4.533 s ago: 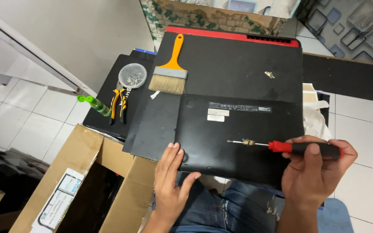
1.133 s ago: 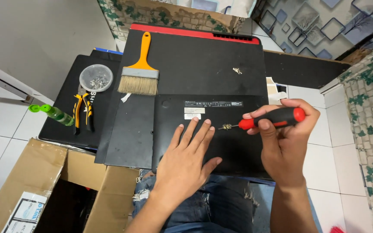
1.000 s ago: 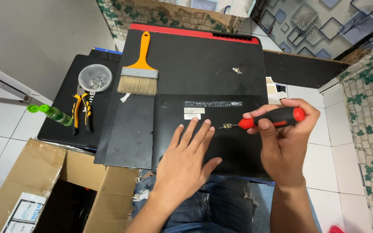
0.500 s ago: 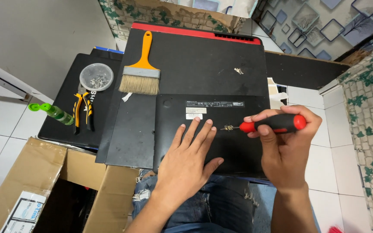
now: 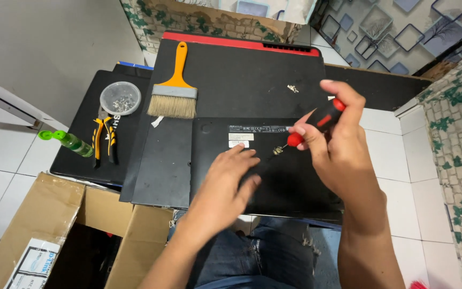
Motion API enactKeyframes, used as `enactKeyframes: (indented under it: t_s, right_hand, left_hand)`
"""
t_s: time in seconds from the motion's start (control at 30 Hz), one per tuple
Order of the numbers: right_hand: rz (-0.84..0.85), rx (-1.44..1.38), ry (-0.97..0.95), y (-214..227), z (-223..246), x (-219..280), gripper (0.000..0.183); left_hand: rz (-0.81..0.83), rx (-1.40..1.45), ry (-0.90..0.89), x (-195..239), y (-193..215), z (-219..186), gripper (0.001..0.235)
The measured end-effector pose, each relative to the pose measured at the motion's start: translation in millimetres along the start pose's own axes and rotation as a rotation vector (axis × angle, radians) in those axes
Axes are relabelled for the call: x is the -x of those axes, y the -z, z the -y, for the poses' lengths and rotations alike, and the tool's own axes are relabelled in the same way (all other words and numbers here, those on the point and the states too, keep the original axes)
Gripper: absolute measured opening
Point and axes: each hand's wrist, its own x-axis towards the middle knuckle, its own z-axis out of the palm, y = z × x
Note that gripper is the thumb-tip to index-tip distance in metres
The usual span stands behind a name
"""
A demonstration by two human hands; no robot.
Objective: The person uses a screwdriver to remove screws from the bottom panel of a laptop. They systematically unscrew fasteners and place them into a small container on the table.
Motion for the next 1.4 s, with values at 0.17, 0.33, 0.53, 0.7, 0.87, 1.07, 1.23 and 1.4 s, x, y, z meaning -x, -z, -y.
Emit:
enactKeyframes:
  t_s: [0.17,0.33,0.53,0.7,0.87,1.07,1.23,1.4]
  right_hand:
    - [-0.025,0.017,0.058,-0.8,-8.6,5.3,0.037]
    - [0.007,0.325,0.372,-5.2,-16.4,9.7,0.026]
    - [-0.022,0.494,0.515,-4.2,-9.7,6.7,0.026]
    - [0.084,0.222,0.533,3.9,4.1,1.8,0.035]
    - [0.103,0.171,0.492,4.6,3.3,-0.3,0.045]
    - [0.15,-0.003,0.506,1.6,-3.3,-9.0,0.051]
    - [-0.044,0.002,0.595,-1.3,-7.5,-18.9,0.06]
    - [-0.009,0.003,0.627,1.3,-6.3,-24.1,0.045]
  left_hand:
    - [-0.159,0.116,-0.01,-20.9,20.3,-4.6,0.028]
    - [-0.035,0.314,-0.112,-50.5,37.4,-26.7,0.045]
    - [-0.026,0.324,-0.193,-58.3,41.8,-44.4,0.043]
    - [-0.062,0.415,-0.107,-57.6,33.4,-43.5,0.066]
    - [-0.024,0.465,-0.114,-58.4,37.1,-53.0,0.085]
    - [-0.182,0.487,-0.071,-64.7,27.5,-54.6,0.088]
    - [-0.365,0.562,-0.012,-72.3,6.8,-56.8,0.067]
    - [-0.129,0.471,-0.083,-68.4,22.7,-46.3,0.052]
